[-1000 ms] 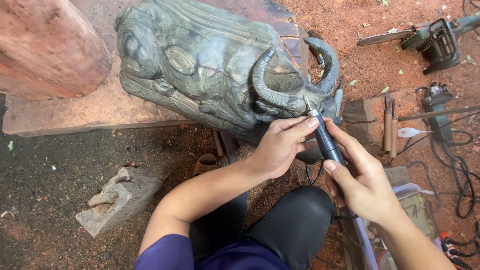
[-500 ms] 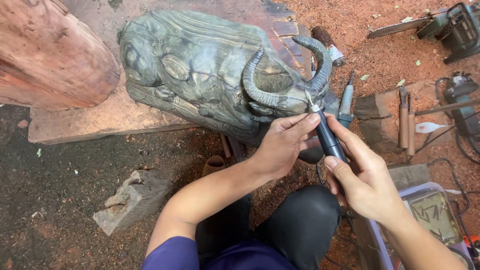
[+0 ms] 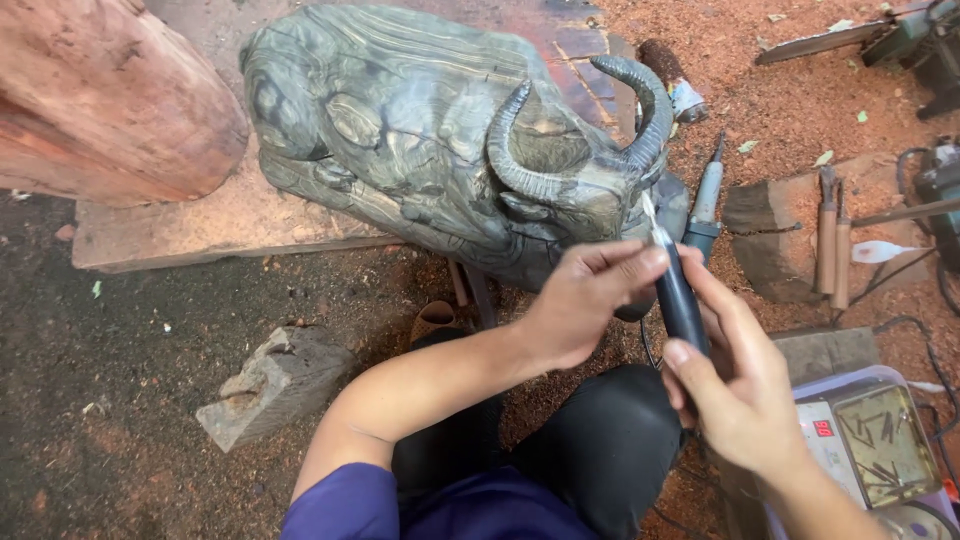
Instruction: Carving and texturing a wooden buffalo sculpture using a handheld rotary tool
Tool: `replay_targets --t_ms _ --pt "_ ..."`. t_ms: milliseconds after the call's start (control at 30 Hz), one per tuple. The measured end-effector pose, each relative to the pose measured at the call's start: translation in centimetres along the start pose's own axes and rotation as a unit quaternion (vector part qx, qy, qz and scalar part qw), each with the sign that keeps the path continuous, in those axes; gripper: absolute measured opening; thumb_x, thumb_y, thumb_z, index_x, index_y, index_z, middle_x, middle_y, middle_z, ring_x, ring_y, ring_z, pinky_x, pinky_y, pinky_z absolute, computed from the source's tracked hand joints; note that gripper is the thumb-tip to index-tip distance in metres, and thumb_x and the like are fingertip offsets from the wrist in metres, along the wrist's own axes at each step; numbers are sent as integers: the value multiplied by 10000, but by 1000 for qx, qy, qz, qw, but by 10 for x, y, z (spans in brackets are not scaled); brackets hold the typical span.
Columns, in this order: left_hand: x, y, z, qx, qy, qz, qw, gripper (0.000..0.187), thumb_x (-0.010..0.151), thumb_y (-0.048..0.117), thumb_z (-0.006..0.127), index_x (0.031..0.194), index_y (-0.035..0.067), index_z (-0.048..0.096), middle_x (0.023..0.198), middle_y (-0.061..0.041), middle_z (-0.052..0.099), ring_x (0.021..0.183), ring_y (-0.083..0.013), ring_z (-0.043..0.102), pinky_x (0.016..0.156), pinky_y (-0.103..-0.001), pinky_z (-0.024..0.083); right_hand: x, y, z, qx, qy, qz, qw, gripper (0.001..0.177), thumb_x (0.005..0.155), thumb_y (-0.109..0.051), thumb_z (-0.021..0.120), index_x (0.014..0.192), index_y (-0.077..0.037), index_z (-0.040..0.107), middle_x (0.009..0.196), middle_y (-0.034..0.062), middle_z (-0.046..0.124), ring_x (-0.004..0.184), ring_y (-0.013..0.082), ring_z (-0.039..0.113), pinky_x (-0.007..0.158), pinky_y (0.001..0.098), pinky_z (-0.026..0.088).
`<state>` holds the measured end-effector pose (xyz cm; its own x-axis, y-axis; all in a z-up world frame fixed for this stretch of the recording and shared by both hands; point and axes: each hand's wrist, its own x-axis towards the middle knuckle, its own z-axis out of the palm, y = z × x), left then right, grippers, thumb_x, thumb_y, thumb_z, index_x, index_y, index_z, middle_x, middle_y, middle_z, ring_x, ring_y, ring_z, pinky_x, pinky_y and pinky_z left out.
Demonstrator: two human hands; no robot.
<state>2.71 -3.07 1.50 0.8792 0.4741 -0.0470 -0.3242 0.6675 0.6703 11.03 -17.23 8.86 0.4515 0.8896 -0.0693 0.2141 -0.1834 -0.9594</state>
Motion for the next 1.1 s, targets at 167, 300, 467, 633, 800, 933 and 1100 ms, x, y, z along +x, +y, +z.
replay_targets --t_ms 167,300,467,633,800,933,1100 --pt "-19 -51 4 69 0 10 998 298 1052 217 657 1276 27 705 1233 -47 719 1148 -112 638 1090 -266 492 -39 60 15 138 48 -64 987 706 911 -48 531 1558 -18 250 1725 175 196 419 166 497 305 242 432" --pt "-28 -74 1 66 -34 -13 997 355 1069 248 645 1329 8 669 1189 -46 720 1077 -105 660 984 -235 551 -53 105 23 194 91 -93 972 693 929 -31 524 1558 -17 234 1710 260 195 379 203 456 315 277 414" --pt "-33 -73 4 66 -30 4 997 280 1069 245 645 1250 32 669 973 -65 745 854 -130 712 725 -244 611 -48 125 26 176 99 -121 972 668 953 4 524 1563 -55 258 1722 210 197 386 204 479 357 253 425" --pt "-30 -70 1 149 48 57 986 229 1043 234 665 1133 42 750 938 -9 732 863 -75 657 752 -209 554 -35 126 23 173 69 -135 973 602 957 7 525 1508 -27 285 1665 258 286 400 202 488 361 268 413" --pt "-28 -59 2 210 59 104 970 227 1039 229 668 1142 48 758 1019 -19 754 947 -73 657 850 -210 538 -28 124 22 162 50 -138 976 652 950 21 535 1548 -18 277 1637 274 333 418 202 513 362 271 434" --pt "-26 -40 5 165 24 80 983 307 1038 218 660 1248 2 714 1250 -112 733 1171 -164 682 1101 -294 551 -24 112 11 171 20 -132 976 673 952 14 538 1571 -39 277 650 178 512 370 179 493 394 250 437" --pt "-17 -9 7 66 -5 89 994 412 1063 217 608 1375 -51 606 1459 -233 588 1358 -282 587 1233 -399 469 -5 45 -8 78 -69 -78 991 704 958 -36 526 1614 -46 271 743 158 515 438 163 531 342 236 463"
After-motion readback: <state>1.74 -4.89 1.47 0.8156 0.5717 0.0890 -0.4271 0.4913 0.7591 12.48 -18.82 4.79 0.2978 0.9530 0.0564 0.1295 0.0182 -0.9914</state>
